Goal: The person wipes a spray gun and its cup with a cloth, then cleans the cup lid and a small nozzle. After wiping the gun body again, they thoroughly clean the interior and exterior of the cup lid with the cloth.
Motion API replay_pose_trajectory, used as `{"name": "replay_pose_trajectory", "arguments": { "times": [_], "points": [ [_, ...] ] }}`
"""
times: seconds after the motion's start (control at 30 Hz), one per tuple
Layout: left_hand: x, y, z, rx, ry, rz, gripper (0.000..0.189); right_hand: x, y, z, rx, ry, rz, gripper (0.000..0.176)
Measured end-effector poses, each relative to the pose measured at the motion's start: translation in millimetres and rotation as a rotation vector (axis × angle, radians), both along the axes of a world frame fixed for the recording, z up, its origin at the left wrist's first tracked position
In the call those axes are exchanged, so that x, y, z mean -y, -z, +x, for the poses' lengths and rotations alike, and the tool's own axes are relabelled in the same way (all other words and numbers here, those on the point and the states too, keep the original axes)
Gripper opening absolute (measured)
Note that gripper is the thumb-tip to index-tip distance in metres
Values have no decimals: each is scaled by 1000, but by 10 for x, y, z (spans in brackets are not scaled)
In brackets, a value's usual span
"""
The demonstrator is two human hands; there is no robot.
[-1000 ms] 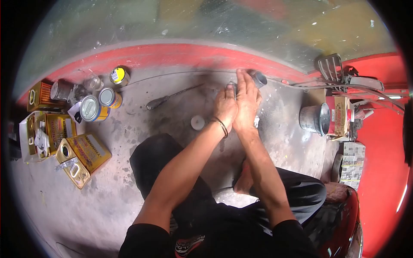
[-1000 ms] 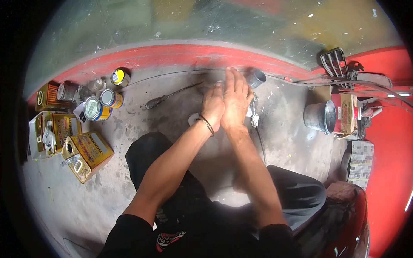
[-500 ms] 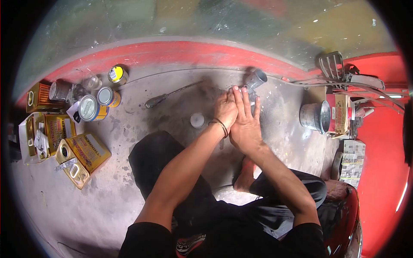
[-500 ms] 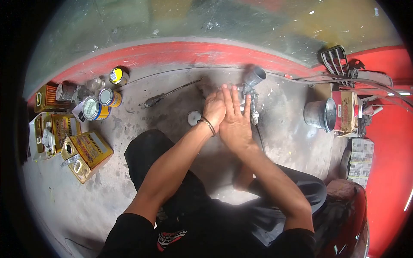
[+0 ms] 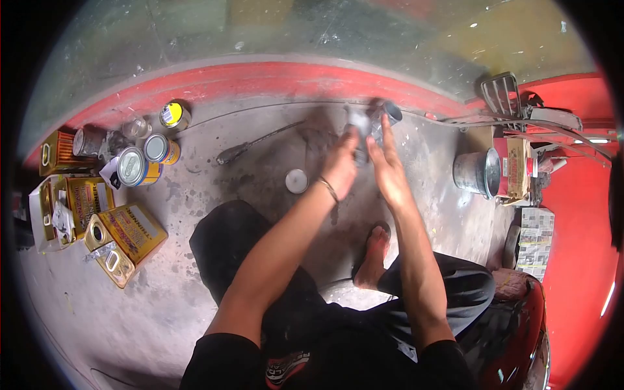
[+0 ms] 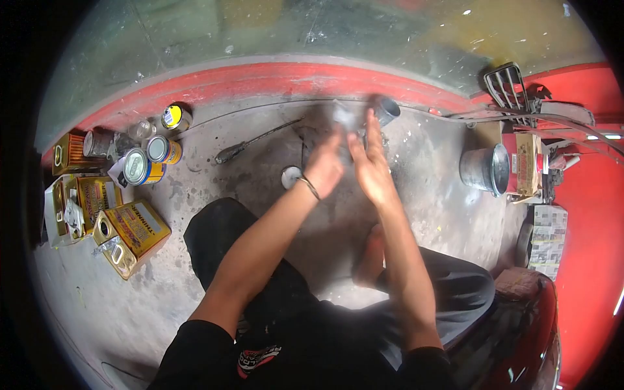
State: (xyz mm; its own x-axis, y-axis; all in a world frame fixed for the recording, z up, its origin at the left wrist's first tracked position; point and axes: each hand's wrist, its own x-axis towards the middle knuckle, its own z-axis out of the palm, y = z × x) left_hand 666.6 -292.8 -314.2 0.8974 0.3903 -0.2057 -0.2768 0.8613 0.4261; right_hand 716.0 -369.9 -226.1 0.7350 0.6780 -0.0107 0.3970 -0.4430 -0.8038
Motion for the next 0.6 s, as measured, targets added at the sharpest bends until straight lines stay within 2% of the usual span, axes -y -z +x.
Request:
{"name": "replay_pose_trajectory", "arguments": {
  "times": [0.03, 0.07, 0.1, 0.2, 0.27, 0.3, 0.33, 0.4, 0.47, 0.53, 0.6],
  "points": [
    [195, -23, 17, 34, -8, 29, 53, -95, 17, -20, -134, 108, -2, 77],
    [272, -306, -92, -86, 12, -48, 56, -220, -11, -12, -267, 214, -4, 78],
    [332, -273, -96, -68, -52, -171, 56, -338, -34, 45, -395, 312, -10, 80],
    [306, -222, -170, -45, -88, -129, 54, -453, 565, 524, -248, 231, 16, 81],
    [104, -254, -198, -171, -100, -108, 55, -353, 728, 160, -86, 113, 75, 77],
    [-89, 46, -102, -139, 21, -98, 71, -298, 769, -27, -10, 54, 103, 75],
    [-262, -42, -136, -102, 76, -232, 82, -251, 739, -106, 109, 56, 112, 72],
    [-383, -268, -215, 10, 200, -221, 101, -207, 683, -215, 345, 63, 133, 68],
    [-368, -351, -256, 152, 336, 64, 115, -159, 592, 93, 215, 26, 98, 60],
    [-349, -415, -320, 177, 428, 68, 123, -221, 144, 289, 31, 149, -238, 57],
    [-367, -492, -352, 267, 464, 6, 131, -365, 23, 418, -74, 302, -125, 56]
  ]
}}
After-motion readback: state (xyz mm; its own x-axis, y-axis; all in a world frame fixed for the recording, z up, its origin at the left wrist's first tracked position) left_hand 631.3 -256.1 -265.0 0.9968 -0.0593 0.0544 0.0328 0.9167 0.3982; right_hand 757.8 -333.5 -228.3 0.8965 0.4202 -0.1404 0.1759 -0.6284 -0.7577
